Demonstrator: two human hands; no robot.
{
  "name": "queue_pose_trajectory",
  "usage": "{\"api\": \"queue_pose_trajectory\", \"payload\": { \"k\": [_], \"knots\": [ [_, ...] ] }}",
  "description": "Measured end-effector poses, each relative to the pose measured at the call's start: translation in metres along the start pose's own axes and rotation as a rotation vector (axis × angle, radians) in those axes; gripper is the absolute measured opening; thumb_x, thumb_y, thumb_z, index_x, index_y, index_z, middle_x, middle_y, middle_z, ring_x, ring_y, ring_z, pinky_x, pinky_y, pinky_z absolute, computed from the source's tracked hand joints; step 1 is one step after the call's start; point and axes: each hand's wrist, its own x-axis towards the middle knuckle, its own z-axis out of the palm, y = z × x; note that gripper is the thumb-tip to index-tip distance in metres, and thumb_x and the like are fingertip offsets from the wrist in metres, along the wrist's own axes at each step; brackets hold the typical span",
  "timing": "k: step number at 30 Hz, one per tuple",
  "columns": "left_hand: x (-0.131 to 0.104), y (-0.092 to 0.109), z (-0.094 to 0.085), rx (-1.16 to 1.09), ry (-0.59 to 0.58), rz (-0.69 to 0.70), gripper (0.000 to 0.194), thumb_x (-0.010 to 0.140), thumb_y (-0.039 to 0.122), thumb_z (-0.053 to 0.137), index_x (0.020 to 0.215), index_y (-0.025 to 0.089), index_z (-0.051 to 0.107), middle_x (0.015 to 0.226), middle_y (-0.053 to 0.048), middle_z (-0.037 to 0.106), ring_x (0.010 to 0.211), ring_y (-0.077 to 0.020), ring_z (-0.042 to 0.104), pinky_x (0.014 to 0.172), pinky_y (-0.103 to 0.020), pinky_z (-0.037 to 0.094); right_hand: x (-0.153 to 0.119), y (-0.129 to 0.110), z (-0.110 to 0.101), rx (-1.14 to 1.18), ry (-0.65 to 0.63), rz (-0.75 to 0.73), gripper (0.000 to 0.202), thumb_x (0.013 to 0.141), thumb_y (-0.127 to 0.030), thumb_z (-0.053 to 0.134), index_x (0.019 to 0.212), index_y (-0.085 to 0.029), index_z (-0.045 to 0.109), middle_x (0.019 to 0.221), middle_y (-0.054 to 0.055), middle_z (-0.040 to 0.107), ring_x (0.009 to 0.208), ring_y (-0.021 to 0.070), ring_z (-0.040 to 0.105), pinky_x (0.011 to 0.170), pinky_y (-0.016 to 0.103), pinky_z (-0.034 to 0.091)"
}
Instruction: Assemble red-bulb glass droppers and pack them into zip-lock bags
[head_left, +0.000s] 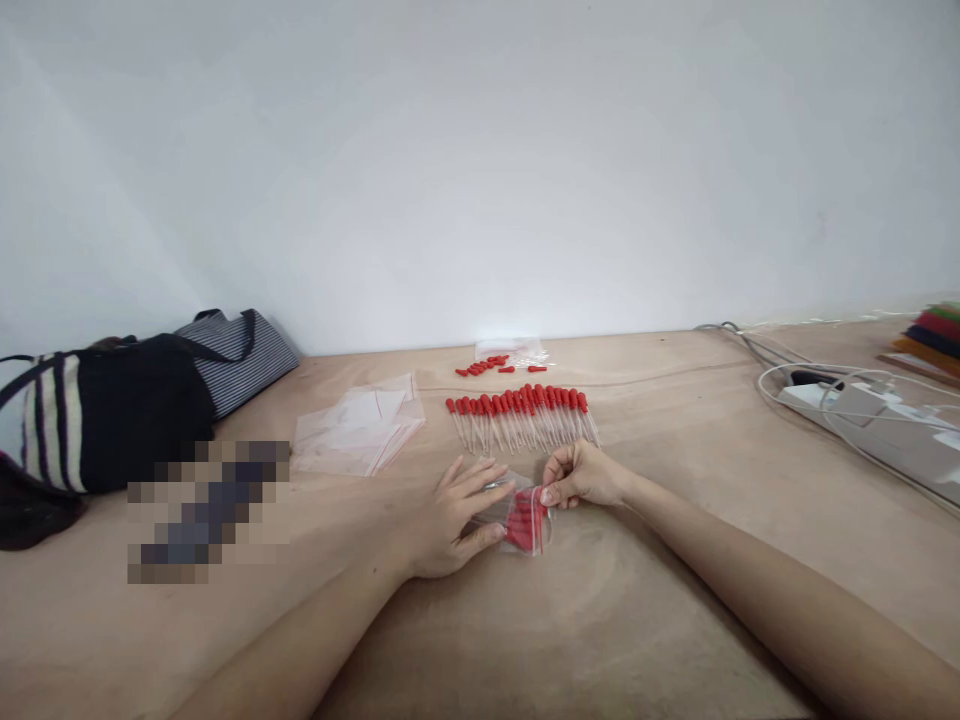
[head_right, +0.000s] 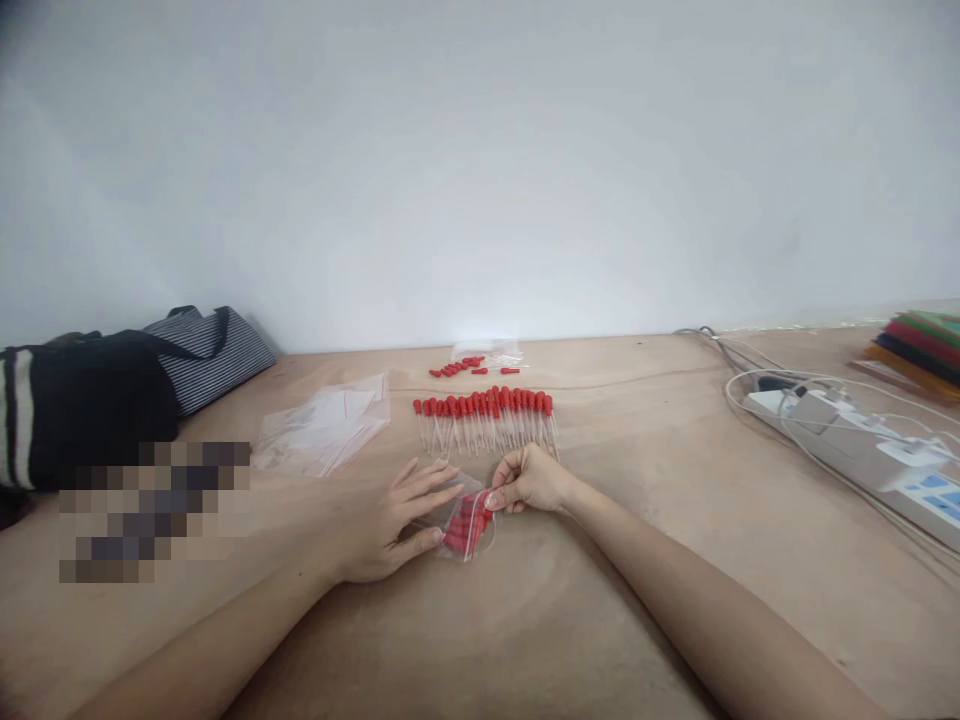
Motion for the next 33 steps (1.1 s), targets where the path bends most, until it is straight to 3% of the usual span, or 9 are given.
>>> {"api": "queue_pose_trajectory", "payload": {
  "k": [6, 11, 16, 19, 21, 25, 29, 33],
  "knots": [
    [0.0, 0.008, -0.003, -0.026, -0.101, 0.094, 0.05, 0.087, 0.04, 0.037, 0.133, 0.026, 0.024, 0.137, -0.004, 0.03, 0.126, -0.0199, 0.026, 0.105, -0.044, 0.016, -0.003, 0.002, -0.006, -0.027, -0.062, -0.061, 0.037, 0.045, -0.04, 0.076, 0.055, -0.013, 0.053, 0.046, -0.003, 0.055, 0.042, 0.0064, 0.049, 0.041, 0.018, 0.038],
    [0.0, 0.008, -0.004, -0.021, -0.102, 0.077, 0.05, 0.086, 0.04, 0.037, 0.133, 0.027, 0.024, 0.137, -0.003, 0.029, 0.126, -0.0201, 0.027, 0.105, -0.044, 0.016, -0.017, 0.005, -0.012, -0.205, -0.043, -0.271, 0.03, 0.057, -0.037, 0.071, 0.058, -0.014, 0.051, 0.048, -0.006, 0.048, 0.044, 0.0043, 0.04, 0.042, 0.017, 0.032],
    [-0.001, 0.007, -0.003, -0.016, -0.119, 0.057, 0.052, 0.085, 0.042, 0.04, 0.132, 0.026, 0.026, 0.137, -0.004, 0.029, 0.126, -0.0203, 0.026, 0.105, -0.043, 0.017, -0.031, 0.003, -0.027, -0.433, -0.106, -0.325, 0.027, 0.059, -0.037, 0.07, 0.059, -0.015, 0.054, 0.054, -0.004, 0.05, 0.049, 0.0064, 0.042, 0.045, 0.018, 0.033],
    [-0.001, 0.005, -0.001, -0.015, -0.106, 0.061, 0.052, 0.084, 0.042, 0.041, 0.131, 0.026, 0.028, 0.137, -0.003, 0.03, 0.127, -0.0209, 0.025, 0.105, -0.044, 0.015, -0.035, 0.002, -0.031, -0.56, -0.045, -0.384, 0.03, 0.057, -0.036, 0.072, 0.078, -0.016, 0.061, 0.06, -0.003, 0.052, 0.051, 0.0076, 0.044, 0.045, 0.019, 0.034],
    [-0.002, 0.003, 0.0, -0.022, -0.085, 0.068, 0.052, 0.084, 0.043, 0.042, 0.131, 0.027, 0.028, 0.137, -0.002, 0.03, 0.127, -0.0216, 0.024, 0.105, -0.046, 0.013, -0.037, 0.001, -0.031, -0.628, -0.011, -0.452, 0.036, 0.063, -0.034, 0.068, 0.094, -0.018, 0.062, 0.069, 0.0, 0.055, 0.054, 0.0083, 0.046, 0.047, 0.02, 0.036],
    [-0.003, -0.004, -0.004, -0.029, -0.084, 0.059, 0.048, 0.085, 0.039, 0.041, 0.13, 0.029, 0.03, 0.135, -0.001, 0.034, 0.126, -0.0208, 0.026, 0.105, -0.046, 0.015, -0.039, 0.002, -0.025, -0.716, -0.066, -0.553, 0.034, 0.073, -0.034, 0.059, 0.104, -0.022, 0.061, 0.085, 0.005, 0.059, 0.064, 0.0112, 0.051, 0.057, 0.023, 0.04],
    [-0.006, -0.009, -0.009, -0.071, -0.059, 0.053, 0.041, 0.084, 0.034, 0.043, 0.125, 0.029, 0.039, 0.132, -0.001, 0.039, 0.123, -0.0192, 0.033, 0.103, -0.042, 0.022, -0.031, 0.006, -0.015, -0.557, -0.047, -0.408, 0.041, 0.07, -0.043, 0.059, 0.103, -0.019, 0.062, 0.074, 0.003, 0.059, 0.059, 0.0107, 0.049, 0.051, 0.022, 0.037],
    [-0.006, -0.009, -0.01, -0.131, -0.02, 0.04, 0.039, 0.082, 0.031, 0.048, 0.121, 0.029, 0.045, 0.129, -0.002, 0.044, 0.119, -0.0201, 0.039, 0.1, -0.041, 0.03, -0.011, 0.01, -0.002, -0.356, 0.081, -0.193, 0.034, 0.071, -0.046, 0.056, 0.075, -0.014, 0.066, 0.058, 0.0, 0.058, 0.051, 0.0087, 0.046, 0.045, 0.02, 0.034]
  ]
}}
